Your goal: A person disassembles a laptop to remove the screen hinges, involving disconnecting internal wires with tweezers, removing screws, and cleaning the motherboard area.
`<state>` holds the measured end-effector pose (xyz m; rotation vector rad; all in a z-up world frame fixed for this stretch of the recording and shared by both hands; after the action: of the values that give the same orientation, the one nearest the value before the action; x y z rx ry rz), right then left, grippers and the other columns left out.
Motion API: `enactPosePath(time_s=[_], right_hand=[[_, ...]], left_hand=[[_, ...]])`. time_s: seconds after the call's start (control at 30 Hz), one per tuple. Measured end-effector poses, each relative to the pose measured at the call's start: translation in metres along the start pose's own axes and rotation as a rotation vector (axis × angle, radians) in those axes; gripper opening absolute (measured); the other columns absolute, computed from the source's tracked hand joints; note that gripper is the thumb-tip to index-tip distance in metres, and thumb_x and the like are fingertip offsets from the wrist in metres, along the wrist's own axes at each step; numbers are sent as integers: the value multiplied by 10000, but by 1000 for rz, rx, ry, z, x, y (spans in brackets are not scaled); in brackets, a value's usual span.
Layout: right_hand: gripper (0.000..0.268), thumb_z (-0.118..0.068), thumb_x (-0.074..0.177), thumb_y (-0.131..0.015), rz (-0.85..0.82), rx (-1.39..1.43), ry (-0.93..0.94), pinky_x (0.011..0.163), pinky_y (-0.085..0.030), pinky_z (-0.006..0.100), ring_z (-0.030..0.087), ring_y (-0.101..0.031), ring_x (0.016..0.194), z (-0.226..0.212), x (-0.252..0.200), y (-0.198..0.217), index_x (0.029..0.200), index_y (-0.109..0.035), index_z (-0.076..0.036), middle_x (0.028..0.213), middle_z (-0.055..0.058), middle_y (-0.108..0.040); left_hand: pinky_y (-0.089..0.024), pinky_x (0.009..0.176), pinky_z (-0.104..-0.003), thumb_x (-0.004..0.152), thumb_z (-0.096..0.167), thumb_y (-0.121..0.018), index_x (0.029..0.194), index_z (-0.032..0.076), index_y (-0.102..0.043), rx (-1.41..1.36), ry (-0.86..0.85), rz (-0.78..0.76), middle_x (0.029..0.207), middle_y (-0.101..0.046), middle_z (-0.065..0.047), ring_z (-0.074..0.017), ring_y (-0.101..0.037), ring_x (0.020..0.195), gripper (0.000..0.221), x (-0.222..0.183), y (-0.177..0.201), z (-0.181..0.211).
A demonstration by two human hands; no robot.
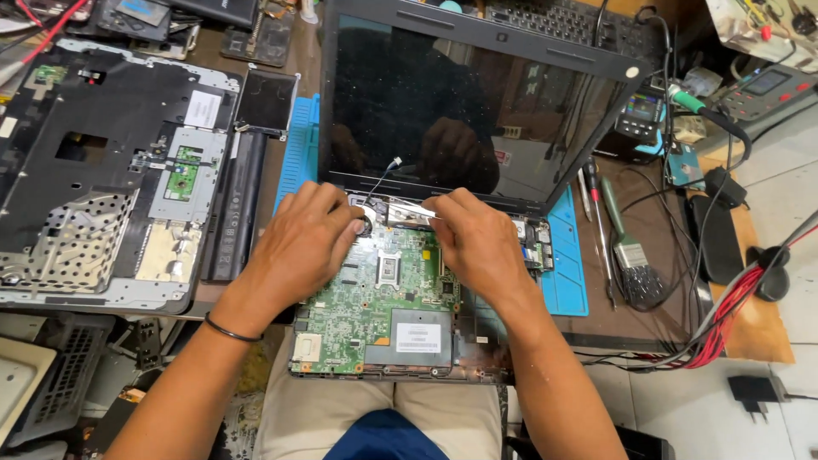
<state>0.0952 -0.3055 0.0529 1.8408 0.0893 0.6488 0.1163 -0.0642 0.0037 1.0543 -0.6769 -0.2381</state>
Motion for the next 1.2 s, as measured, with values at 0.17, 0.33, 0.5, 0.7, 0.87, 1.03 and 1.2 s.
enactPosePath(time_s=[0.17,0.33,0.5,0.7,0.87,1.03,1.2], right_hand=[[196,-94,921,-736,36,133,-104,591,-542,422,313,-692,671,11,-2,20,1107,-739,-157,827,46,-665],[190,-98,946,-729,178,305,-214,641,-561,356,289,-709,716,30,-6,40,1122,-766,-158,843,52,-716],[324,-185,1004,-652,99,487,-394,652,-481,255,82,-561,749,29,-12,74,1302,-697,-66,925,-4,-680],[176,-306,1001,-636,-131,302,-383,572,-380,298,95,-476,616,24,-36,80,955,-662,-138,738,-40,-601],[133,-261,974,-648,-305,298,-54,540,-522,275,120,-639,603,15,-78,42,1034,-627,-144,815,-17,-704],[721,-47,820,-667,-344,128,103,455,-429,406,227,-624,626,4,-112,14,1511,-505,-174,785,9,-679],[564,-122,938,-680,-300,-35,186,366,-354,420,240,-541,564,-7,-120,5,1479,-529,-177,761,22,-551]], left_hand=[[-448,842,-407,1016,284,-572,1106,199,-743,-32,46,25,1042,-603,-22,-272,-569,1010,211,-7,9,10],[-482,899,-404,971,242,-635,1142,215,-751,-26,-17,109,1155,-682,-8,-275,-635,1148,208,-30,23,28],[-497,1091,-494,938,-23,-617,1226,18,-696,-178,17,204,1290,-643,-165,-372,-579,1247,302,-62,29,41],[-520,1054,-478,899,-129,-576,1163,-34,-722,-199,76,308,1222,-672,-196,-373,-611,1183,316,-67,25,43],[-531,1057,-484,894,-138,-543,1132,-34,-725,-231,87,359,1215,-677,-179,-373,-618,1180,318,-71,20,39],[-549,1030,-464,877,-159,-538,1073,-47,-734,-256,74,392,1131,-702,-178,-366,-638,1144,299,-72,22,38],[-548,1039,-468,884,-138,-532,1087,-47,-729,-279,63,382,1144,-699,-181,-371,-633,1165,297,-74,20,36]])
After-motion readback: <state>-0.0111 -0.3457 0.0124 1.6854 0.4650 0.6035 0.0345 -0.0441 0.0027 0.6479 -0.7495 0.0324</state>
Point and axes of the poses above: each hand's wrist, its own x-axis towards the middle knuckle, its own y-axis out of the back of the hand, z = x × y, the point moved 2 cm from there along x, towards the middle knuckle
